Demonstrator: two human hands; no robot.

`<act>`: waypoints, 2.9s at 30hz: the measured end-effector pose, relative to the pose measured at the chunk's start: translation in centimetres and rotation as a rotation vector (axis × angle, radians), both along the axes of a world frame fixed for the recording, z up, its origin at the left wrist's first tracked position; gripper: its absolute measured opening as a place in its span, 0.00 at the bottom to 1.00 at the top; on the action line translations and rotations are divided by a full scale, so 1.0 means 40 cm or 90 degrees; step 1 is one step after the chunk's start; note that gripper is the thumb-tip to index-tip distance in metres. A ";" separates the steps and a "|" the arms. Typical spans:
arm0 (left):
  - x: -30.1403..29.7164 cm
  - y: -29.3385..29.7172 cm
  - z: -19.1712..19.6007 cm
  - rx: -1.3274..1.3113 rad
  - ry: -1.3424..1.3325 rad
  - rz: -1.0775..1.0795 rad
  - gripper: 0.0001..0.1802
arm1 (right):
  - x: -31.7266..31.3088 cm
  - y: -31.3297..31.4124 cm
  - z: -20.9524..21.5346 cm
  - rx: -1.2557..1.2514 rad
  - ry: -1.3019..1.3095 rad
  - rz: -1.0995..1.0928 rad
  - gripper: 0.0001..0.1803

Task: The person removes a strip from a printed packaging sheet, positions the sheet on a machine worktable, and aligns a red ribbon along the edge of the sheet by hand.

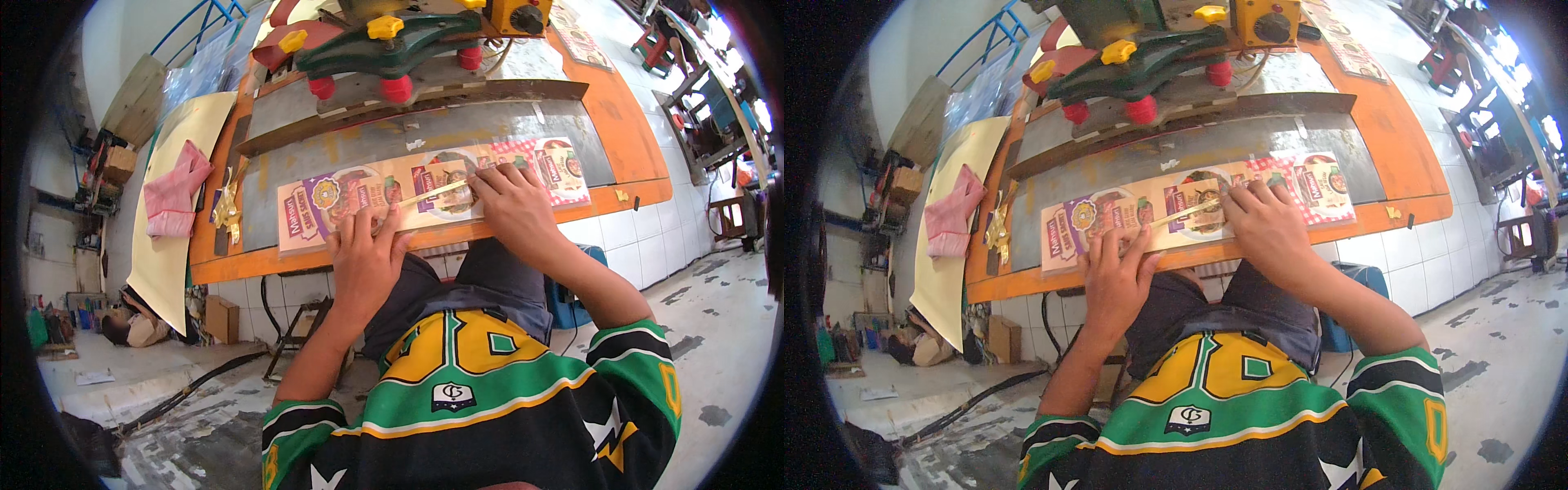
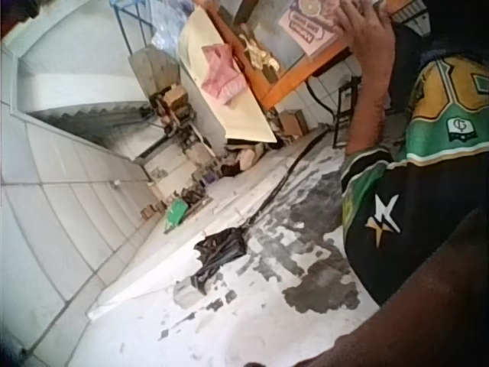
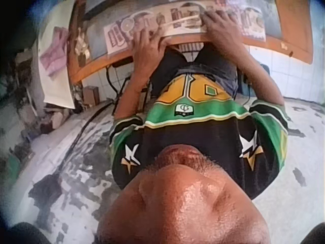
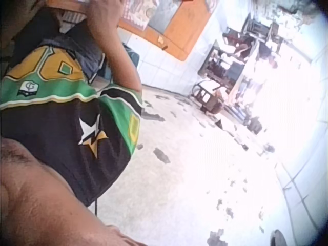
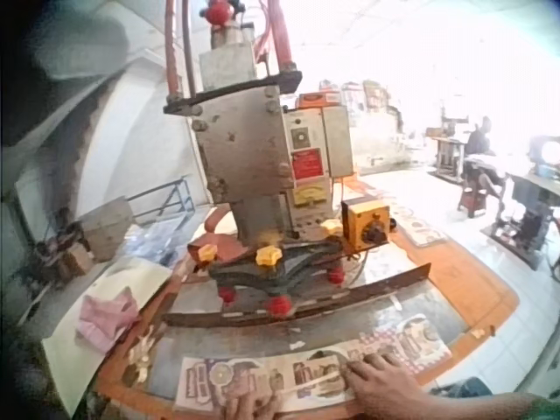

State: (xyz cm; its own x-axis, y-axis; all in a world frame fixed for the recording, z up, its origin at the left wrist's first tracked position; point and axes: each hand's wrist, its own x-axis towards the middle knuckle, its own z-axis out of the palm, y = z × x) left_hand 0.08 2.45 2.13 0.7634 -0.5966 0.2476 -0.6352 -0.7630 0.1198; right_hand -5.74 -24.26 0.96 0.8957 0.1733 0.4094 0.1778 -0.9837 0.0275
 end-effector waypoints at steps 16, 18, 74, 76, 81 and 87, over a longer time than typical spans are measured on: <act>0.133 -0.012 -0.053 -0.235 -0.007 -0.129 0.08 | 0.086 -0.089 0.018 0.064 0.078 0.189 0.10; 0.141 -0.011 -0.056 -0.224 -0.031 -0.150 0.07 | 0.091 -0.092 0.016 0.084 0.052 0.189 0.09; -0.035 -0.109 -0.008 -1.100 0.481 -0.089 0.15 | 0.029 0.180 0.094 0.875 0.084 0.211 0.11; -0.042 -0.104 0.025 -1.164 0.523 -0.062 0.13 | 0.023 0.178 0.108 0.877 0.145 0.207 0.11; -0.026 -0.071 0.017 -1.108 0.485 -0.063 0.11 | 0.019 0.163 0.107 0.754 0.175 0.255 0.13; -0.005 -0.012 0.030 -1.093 0.423 -0.030 0.09 | -0.016 0.146 0.132 0.712 0.248 0.233 0.13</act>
State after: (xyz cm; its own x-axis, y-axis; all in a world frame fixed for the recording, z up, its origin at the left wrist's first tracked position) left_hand -0.11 1.98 3.33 0.9701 -0.0633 0.2341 -0.1778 0.4710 0.8640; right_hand -6.38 -18.42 6.24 0.9635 0.1652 0.2109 0.2550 -0.3244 -0.9109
